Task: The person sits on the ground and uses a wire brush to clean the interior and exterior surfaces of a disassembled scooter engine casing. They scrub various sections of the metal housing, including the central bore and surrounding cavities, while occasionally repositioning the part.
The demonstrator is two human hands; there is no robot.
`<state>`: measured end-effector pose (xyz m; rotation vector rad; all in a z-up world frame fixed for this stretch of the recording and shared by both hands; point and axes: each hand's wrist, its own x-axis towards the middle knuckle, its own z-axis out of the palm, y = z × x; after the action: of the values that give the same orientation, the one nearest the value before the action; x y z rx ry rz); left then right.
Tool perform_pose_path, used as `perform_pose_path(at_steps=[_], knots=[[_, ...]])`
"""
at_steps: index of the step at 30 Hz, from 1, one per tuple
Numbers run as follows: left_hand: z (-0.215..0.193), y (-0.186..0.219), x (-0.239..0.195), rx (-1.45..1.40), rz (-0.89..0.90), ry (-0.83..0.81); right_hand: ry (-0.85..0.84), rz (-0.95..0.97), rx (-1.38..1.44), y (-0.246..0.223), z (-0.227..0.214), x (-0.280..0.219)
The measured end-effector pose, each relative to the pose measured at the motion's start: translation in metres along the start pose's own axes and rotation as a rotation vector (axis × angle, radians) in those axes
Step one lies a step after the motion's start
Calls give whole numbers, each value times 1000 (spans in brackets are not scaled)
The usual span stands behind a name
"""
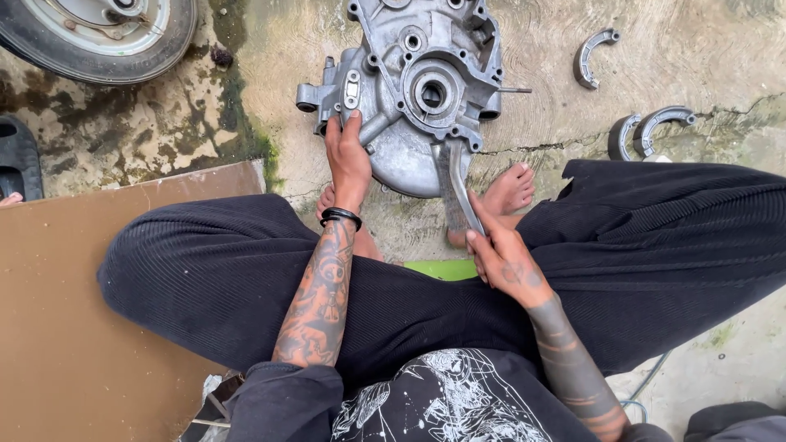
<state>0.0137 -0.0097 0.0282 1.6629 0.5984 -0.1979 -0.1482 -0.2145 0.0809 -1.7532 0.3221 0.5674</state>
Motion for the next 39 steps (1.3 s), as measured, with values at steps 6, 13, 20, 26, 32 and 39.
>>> perform_pose_path(at_steps=[6, 13, 20, 26, 32, 39], knots=[[0, -12, 10, -7, -5, 16, -22, 79, -352, -24, -5, -44], [-1, 9, -3, 6, -42, -7, 67, -18, -494, -34, 14, -19], [-1, -2, 2, -1, -55, -24, 130, -66, -676, -22, 22, -27], [-1, -9, 8, 11, -28, 6, 88, -44, -587, -32, 12, -32], [-1, -14, 12, 58, -16, 9, 92, -130, -521, -45, 9, -12], [-2, -9, 9, 76, -27, -5, 85, -60, -586, -20, 12, -18]])
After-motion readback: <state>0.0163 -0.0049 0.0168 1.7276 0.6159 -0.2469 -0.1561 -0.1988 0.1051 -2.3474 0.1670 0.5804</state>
